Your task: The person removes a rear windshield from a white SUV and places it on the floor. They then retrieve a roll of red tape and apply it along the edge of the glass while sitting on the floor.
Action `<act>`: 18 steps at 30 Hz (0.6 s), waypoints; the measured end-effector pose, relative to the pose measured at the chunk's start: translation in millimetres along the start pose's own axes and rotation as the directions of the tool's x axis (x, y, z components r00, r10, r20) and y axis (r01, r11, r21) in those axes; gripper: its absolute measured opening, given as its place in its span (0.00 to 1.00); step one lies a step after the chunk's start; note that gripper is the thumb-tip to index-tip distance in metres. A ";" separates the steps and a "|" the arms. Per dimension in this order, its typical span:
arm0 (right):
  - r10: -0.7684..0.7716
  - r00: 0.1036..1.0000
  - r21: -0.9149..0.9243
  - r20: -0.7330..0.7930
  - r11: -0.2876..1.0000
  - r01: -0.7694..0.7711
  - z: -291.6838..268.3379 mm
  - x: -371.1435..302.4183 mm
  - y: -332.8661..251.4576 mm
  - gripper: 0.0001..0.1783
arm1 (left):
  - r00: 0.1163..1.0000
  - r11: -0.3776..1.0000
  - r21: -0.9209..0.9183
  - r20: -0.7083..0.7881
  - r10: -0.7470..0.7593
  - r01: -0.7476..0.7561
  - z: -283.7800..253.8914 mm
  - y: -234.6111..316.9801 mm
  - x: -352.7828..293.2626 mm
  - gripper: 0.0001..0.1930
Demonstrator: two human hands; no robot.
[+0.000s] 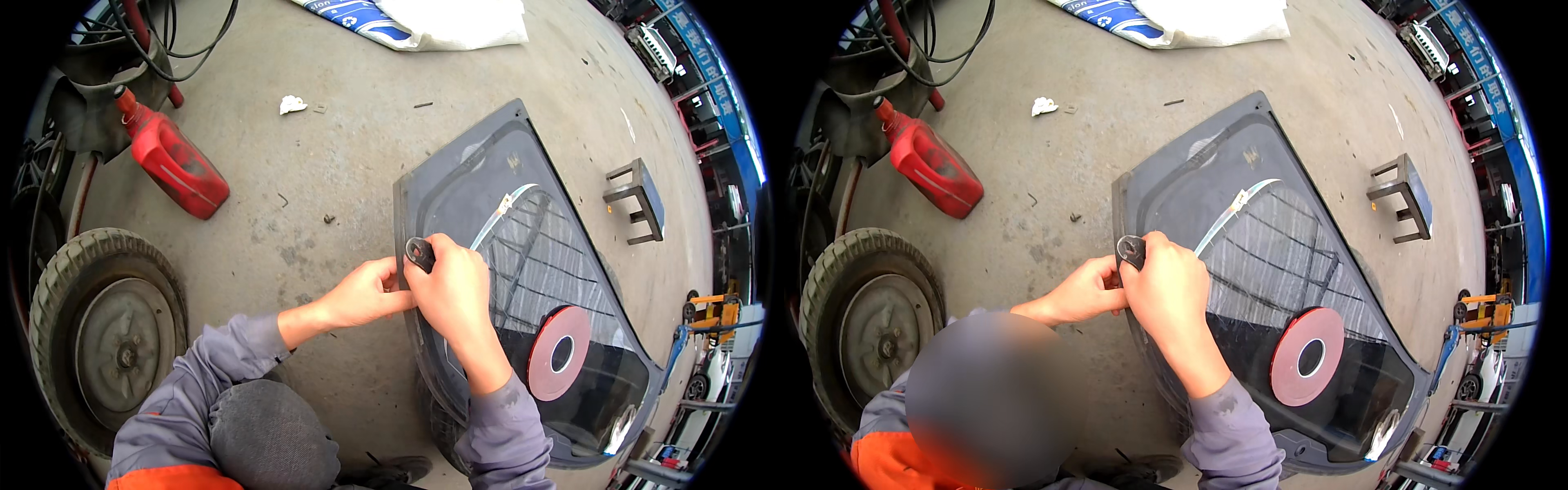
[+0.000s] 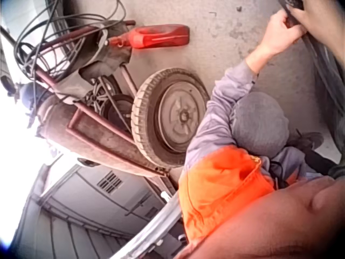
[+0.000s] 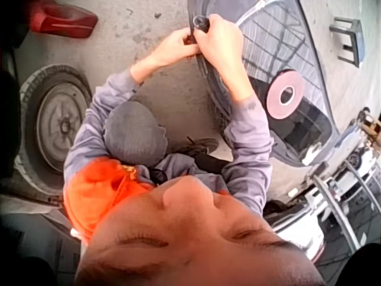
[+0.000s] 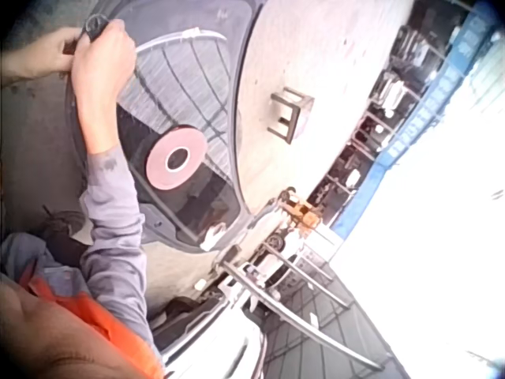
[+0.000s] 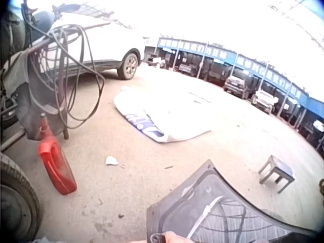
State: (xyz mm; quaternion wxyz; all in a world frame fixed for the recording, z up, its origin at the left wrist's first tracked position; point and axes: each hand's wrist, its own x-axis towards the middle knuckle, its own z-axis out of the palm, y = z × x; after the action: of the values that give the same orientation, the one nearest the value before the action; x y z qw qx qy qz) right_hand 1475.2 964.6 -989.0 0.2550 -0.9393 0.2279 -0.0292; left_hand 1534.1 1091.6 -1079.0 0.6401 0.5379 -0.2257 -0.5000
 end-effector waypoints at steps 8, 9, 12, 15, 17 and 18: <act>-0.017 1.000 0.045 0.005 0.999 0.017 1.1 15.9 -2.9 0.12 | 0.995 0.999 0.031 -0.089 0.037 -0.034 4.2 7.7 2.7 0.08; -0.063 0.998 0.047 -0.012 0.997 0.063 -1.2 18.7 -0.6 0.12 | 0.994 0.997 0.058 -0.098 0.050 -0.044 4.9 10.3 7.1 0.08; -0.216 0.976 -0.061 0.007 0.974 0.216 -5.7 27.7 8.3 0.13 | 0.992 0.991 0.128 -0.109 0.059 -0.044 4.4 18.0 14.1 0.09; -0.464 0.885 -0.295 0.026 0.843 0.450 -5.5 34.4 16.0 0.17 | 0.995 0.989 0.149 -0.101 0.022 -0.006 3.6 21.5 10.6 0.11; -0.527 0.850 -0.325 0.000 0.803 0.499 -3.8 41.5 20.8 0.16 | 0.995 0.992 0.125 -0.102 0.016 -0.003 2.3 15.1 12.2 0.12; -0.560 0.829 -0.344 -0.016 0.781 0.521 -4.5 45.8 23.3 0.16 | 0.994 0.993 0.118 -0.109 0.013 0.000 3.0 15.3 12.4 0.12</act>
State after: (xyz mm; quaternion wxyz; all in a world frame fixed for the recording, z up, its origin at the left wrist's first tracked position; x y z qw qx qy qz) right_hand 1505.8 924.4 -999.4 0.0637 -0.9903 -0.0349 -0.1181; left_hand 1542.6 1078.0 -1067.2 0.6200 0.6008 -0.2211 -0.4536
